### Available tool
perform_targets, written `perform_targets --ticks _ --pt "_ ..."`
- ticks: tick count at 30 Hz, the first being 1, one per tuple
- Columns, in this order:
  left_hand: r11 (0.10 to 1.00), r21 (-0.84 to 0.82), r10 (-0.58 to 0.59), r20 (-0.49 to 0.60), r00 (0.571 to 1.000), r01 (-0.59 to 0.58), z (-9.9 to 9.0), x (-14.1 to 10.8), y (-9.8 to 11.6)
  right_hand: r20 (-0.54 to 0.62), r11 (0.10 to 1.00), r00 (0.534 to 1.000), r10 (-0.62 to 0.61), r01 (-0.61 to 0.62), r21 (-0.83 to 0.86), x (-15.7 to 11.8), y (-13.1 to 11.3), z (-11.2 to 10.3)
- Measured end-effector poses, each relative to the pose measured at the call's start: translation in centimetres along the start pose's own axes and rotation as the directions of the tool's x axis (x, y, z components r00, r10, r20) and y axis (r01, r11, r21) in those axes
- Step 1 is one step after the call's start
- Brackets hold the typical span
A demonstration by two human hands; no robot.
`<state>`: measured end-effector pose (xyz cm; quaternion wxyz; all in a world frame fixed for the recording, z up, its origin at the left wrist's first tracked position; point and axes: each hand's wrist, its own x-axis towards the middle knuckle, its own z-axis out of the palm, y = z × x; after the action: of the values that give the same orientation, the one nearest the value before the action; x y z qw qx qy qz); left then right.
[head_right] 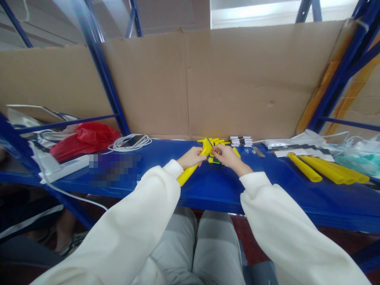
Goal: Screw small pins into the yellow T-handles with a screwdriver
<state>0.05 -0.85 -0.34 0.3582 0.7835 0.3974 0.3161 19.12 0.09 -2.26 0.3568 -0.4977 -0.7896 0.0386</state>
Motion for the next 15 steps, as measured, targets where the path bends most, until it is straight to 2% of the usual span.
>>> perform_targets --ticks 5,15 --pt "1.000 0.000 0.006 0.005 1.000 -0.006 0.03 0.11 -0.21 -0.007 1.000 1.000 0.003 -0.003 -0.001 -0.03 -0.12 -0.02" --pt "0.999 0.031 0.018 0.006 1.000 -0.018 0.07 0.53 -0.77 -0.056 0.995 0.995 -0.079 0.082 0.058 0.02 0.44 0.38"
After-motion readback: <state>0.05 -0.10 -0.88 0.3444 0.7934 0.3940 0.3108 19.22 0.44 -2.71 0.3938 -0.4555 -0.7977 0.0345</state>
